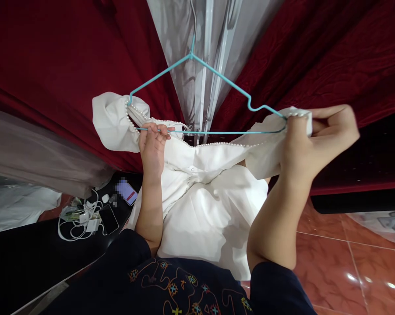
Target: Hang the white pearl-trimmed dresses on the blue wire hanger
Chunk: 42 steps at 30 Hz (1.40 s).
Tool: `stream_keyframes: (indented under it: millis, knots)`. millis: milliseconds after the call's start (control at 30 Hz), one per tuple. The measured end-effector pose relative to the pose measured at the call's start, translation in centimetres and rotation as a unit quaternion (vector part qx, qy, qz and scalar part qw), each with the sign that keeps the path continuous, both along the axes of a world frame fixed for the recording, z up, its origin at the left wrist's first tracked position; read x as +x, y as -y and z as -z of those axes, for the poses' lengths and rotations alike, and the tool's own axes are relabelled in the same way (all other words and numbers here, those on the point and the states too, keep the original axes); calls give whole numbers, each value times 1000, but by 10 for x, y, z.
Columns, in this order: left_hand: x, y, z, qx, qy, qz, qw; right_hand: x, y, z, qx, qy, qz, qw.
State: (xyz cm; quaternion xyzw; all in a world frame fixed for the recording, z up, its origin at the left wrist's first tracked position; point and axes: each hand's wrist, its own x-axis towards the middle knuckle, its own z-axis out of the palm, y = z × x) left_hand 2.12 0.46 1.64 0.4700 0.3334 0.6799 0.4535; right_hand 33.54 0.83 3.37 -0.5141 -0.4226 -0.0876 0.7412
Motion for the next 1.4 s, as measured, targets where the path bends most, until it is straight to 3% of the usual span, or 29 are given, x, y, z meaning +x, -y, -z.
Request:
stream_keyframes:
  millis: [200,400,567,867,1167,1300,1400]
  knots:
    - [3,-1,1,-4,-6,0,1000,-12,6,-11,-26,-3,-13,1000]
    - [7,3,-3,7,63,25,998,-45,-5,-31,-75,4,-66,995]
    - [8,7,-8,0,87,21,996,-64,-5,-28,-77,6,-89,993]
    - [11,6,-10,-14,72,-5,997,-72,-2,-21,-50,48,-120,990]
    - [13,6,-6,-21,57,-13,998,-79,-3,-40,-44,49,-120,991]
    - [10,4,-6,-12,47,-28,998,-86,3,-30,-113,56,-179,976]
    - [9,4,-6,11,48,-21,999,-82,3,-17,-160,48,-187,968]
